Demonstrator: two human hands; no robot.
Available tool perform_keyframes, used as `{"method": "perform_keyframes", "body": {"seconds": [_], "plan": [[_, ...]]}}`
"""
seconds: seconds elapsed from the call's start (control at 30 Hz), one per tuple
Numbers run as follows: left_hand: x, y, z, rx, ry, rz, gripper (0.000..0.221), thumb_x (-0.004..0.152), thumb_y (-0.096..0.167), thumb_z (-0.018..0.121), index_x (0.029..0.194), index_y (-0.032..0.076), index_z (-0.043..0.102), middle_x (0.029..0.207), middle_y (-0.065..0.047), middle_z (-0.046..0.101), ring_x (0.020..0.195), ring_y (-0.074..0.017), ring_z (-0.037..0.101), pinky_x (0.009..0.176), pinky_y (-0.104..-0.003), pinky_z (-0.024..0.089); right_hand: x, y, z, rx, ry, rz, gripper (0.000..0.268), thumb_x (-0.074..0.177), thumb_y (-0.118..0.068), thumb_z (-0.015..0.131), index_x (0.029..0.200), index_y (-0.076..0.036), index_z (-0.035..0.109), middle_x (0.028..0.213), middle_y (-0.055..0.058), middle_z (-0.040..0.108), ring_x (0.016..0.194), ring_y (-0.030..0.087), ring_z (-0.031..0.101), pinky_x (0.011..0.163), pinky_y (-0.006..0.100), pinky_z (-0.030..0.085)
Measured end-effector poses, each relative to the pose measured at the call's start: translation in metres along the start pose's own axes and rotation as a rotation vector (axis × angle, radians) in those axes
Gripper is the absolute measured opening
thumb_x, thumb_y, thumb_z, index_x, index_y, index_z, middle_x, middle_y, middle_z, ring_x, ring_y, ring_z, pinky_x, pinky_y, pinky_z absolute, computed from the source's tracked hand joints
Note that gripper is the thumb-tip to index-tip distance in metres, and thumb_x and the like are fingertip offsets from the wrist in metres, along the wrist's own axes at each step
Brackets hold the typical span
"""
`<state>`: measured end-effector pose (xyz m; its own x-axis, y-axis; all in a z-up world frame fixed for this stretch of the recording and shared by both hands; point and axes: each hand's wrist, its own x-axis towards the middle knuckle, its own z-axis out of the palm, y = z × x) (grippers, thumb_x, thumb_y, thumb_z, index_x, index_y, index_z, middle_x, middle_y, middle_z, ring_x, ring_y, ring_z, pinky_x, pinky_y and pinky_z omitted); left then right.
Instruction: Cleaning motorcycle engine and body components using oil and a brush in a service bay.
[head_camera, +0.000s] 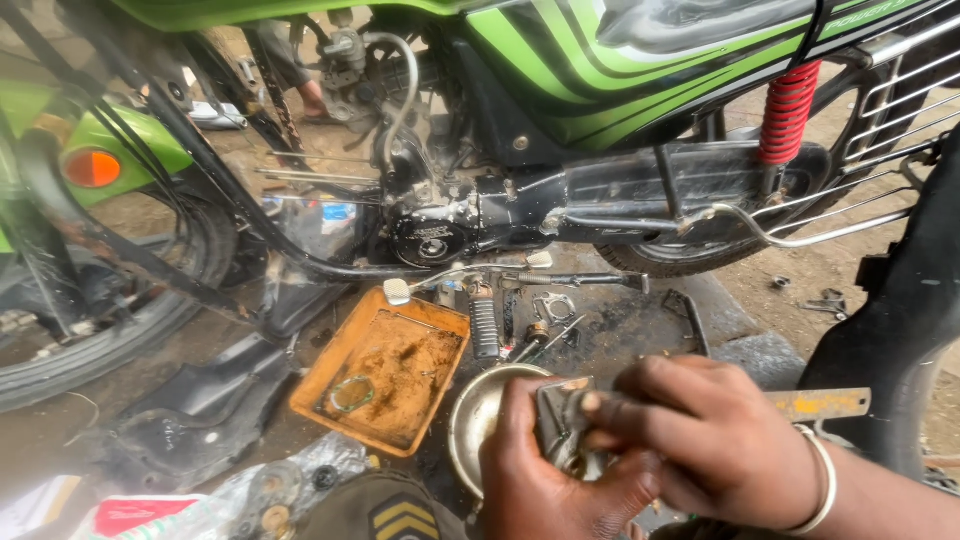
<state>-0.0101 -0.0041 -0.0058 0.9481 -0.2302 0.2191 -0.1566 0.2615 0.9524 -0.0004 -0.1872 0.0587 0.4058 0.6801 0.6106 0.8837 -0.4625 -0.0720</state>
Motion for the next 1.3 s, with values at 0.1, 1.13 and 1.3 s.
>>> {"method": "perform_keyframes", "body": {"seconds": [0.1, 1.13, 1.3], "plan": [[-0.002, -0.009, 0.0, -0.057, 0.07, 0.079, 0.065, 0.075, 0.031, 0.093, 0.116, 0.0, 0.053, 0.094, -0.011, 0.07, 0.083, -0.0152, 0.074, 0.074, -0.032, 0.067, -0.011, 0.01, 0.004, 0.079, 0.101, 0.032, 0.022, 0.095, -0.018, 0.065, 0.112, -0.004, 0.067, 0.097, 0.01, 0.067, 0.074, 0.019, 0.074, 0.062, 0.028, 0.06], [0.021, 0.014, -0.016, -0.451, 0.473, -0.006, 0.045, 0.099, 0.048, 0.043, 0.105, 0.004, 0.051, 0.088, -0.021, 0.07, 0.066, -0.0214, 0.069, 0.056, -0.036, 0.06, 0.007, -0.009, 0.019, 0.14, -0.161, 0.19, 0.02, 0.089, -0.017, 0.078, 0.107, -0.01, 0.071, 0.082, 0.005, 0.064, 0.062, 0.024, 0.065, 0.051, 0.037, 0.049], [0.022, 0.007, -0.023, -0.271, 0.305, 0.003, 0.043, 0.099, 0.045, 0.055, 0.105, 0.003, 0.052, 0.086, -0.017, 0.069, 0.066, -0.0174, 0.068, 0.054, -0.032, 0.059, 0.007, -0.008, 0.018, 0.104, -0.218, 0.136, 0.019, 0.089, -0.018, 0.076, 0.105, -0.01, 0.069, 0.085, 0.005, 0.064, 0.063, 0.025, 0.065, 0.051, 0.037, 0.05]]}}
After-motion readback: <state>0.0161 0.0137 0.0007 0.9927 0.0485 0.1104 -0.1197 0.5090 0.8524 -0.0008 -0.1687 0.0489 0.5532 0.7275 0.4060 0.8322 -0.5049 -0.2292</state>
